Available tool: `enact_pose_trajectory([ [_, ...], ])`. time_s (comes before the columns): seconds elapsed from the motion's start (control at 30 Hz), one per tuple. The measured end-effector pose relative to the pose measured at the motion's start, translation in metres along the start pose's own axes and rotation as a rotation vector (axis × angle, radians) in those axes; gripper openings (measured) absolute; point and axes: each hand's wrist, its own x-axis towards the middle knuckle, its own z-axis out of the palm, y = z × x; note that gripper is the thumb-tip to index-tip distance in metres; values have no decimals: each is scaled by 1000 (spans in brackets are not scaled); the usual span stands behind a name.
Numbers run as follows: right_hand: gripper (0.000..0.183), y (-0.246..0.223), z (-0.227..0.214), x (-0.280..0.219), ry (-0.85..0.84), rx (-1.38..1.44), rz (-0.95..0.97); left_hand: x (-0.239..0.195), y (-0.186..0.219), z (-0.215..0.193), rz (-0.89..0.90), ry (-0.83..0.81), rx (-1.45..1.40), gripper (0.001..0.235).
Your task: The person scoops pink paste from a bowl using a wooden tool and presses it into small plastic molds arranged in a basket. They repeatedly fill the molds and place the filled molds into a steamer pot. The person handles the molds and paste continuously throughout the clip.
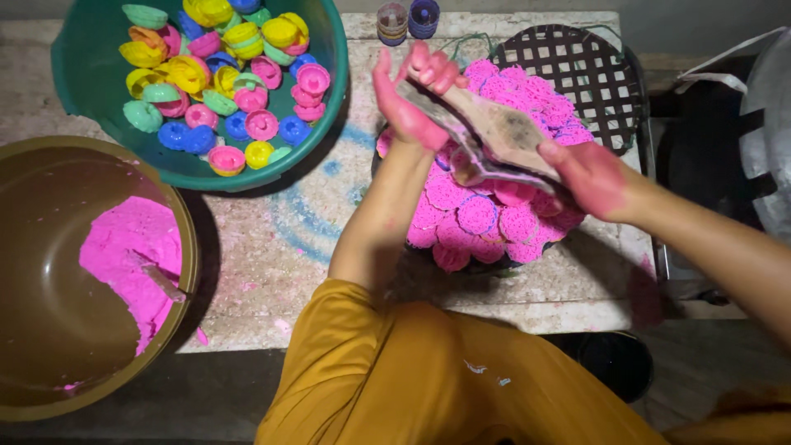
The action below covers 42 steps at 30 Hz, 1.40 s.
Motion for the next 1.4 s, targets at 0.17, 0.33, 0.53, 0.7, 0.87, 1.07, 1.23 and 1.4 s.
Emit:
enact_pose_trajectory([
  [0.17, 77, 0, -14, 0, 174, -291, 45, 13, -19, 0, 44, 57, -34, 46],
  [0.33, 75, 6, 2, 11, 255, -261, -106, 25, -3, 5, 14, 3, -23, 46],
  [0.53, 76, 14, -4, 9, 205, -198, -56, 18, -14, 14, 30, 169, 35, 46],
  [0.7, 75, 14, -14, 9, 312, -298, -107, 31, -16, 19, 79, 126, 15, 45],
  [0.87, 77, 15, -12, 13, 282, -286, -116, 36, -15, 18, 67, 131, 56, 45],
  [1.07, 69, 29, -19, 19, 398, -236, -223, 49, -21, 37, 97, 99, 97, 43],
  [1.23, 60, 54, -8, 33, 316, 30, -368, 24, 11, 8, -148, 312, 518, 62],
  [1.4, 58, 75, 3, 40, 384, 87, -318, -16, 4, -41, -613, 185, 1127, 69],
])
